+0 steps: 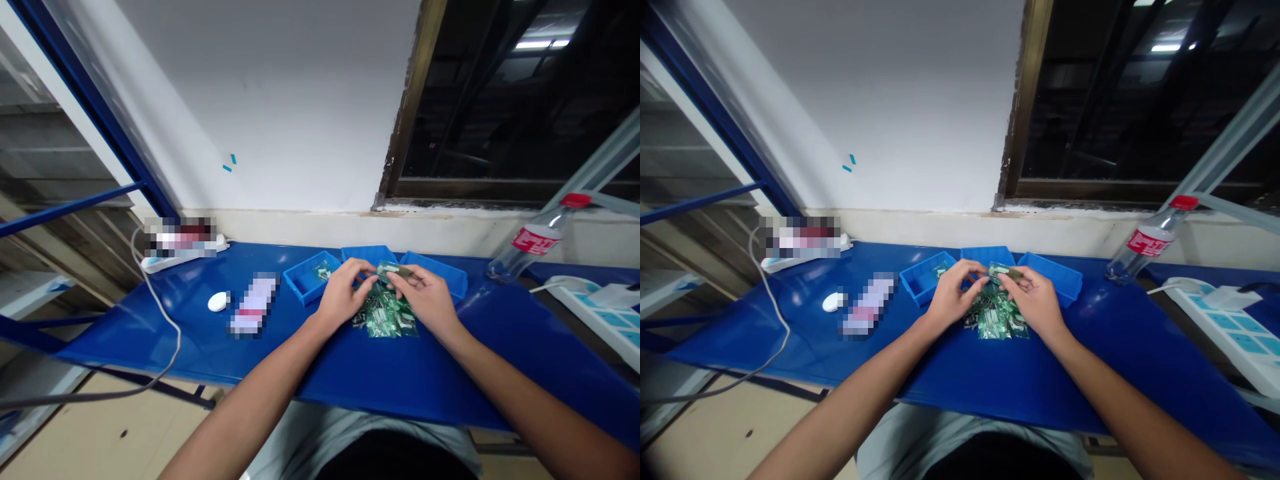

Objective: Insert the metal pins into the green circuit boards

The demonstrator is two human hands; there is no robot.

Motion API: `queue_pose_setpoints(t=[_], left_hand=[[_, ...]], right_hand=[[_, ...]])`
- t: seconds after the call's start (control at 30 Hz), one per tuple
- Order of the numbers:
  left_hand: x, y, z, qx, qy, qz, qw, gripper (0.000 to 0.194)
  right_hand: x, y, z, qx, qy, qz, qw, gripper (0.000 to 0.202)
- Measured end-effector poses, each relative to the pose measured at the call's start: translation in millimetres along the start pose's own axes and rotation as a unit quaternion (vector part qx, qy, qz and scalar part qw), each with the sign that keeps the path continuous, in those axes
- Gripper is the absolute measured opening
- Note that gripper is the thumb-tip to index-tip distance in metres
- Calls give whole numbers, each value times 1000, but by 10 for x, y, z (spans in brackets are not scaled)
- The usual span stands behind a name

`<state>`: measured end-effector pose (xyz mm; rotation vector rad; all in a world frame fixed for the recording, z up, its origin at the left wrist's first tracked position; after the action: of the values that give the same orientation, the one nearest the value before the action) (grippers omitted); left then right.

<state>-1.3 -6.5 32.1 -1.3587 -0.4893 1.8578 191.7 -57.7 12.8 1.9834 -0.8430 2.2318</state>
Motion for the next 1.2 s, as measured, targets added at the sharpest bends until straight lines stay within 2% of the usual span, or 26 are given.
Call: queue_pose_setpoints(t=[0.1,0.23,0.27,0.33,0.4,0.47,0.53,0.6,0.67,0.73,0.83,0.9,1.03,1.1,1.2], left_hand=[[2,7,-17,28,-9,-34,999,28],[24,17,-55,65,28,-23,997,53],[28,15,-57,66,29,-15,997,51],[30,5,-47,59,18,2,998,34],[27,-7,-30,49,5,17,999,24],[23,-12,-20,42,0,30,999,25],[27,-7,-27,46,5,43,998,26],[40,4,-47,54,15,56,997,27],[59,17,-68,55,35,70,995,28],[73,25,-75,31,53,83,995,29],[67,31,-60,-15,49,72,996,32],[46,39,-56,-3,39,35,999,33],[18,60,-88,58,47,-21,997,45],[25,62,-100,55,49,-14,997,44],[46,53,-95,35,40,18,998,35]], right_hand=[[0,29,-22,-5,-26,-20,999,39],[61,61,-43,51,-40,-25,998,41],[81,66,-45,65,-34,-15,997,39],[101,68,-42,75,-8,5,997,34],[83,59,-31,54,13,14,998,33],[39,41,-15,14,19,20,1000,34],[-2,22,0,-10,19,34,999,43],[-28,7,8,11,18,37,999,50],[-41,-2,11,49,9,21,999,44],[-50,-8,16,50,-4,1,999,38],[-68,-12,24,-11,-11,-7,1000,37],[-73,-6,18,-40,-10,7,999,36],[-33,24,-21,5,-23,24,999,35],[3,37,-28,24,-28,17,999,35],[51,45,-14,21,-23,16,999,30]])
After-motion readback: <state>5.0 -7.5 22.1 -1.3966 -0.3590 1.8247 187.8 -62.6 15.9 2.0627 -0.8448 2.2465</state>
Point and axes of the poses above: each hand's wrist, its own y-axis away from the middle knuckle, its own z-axis out of the back of the hand, x = y × z, the point moved 1 cm from there along -y, towards the middle knuckle, and after that the axes turned 7 degrees about -x, right-handed, at the moved point
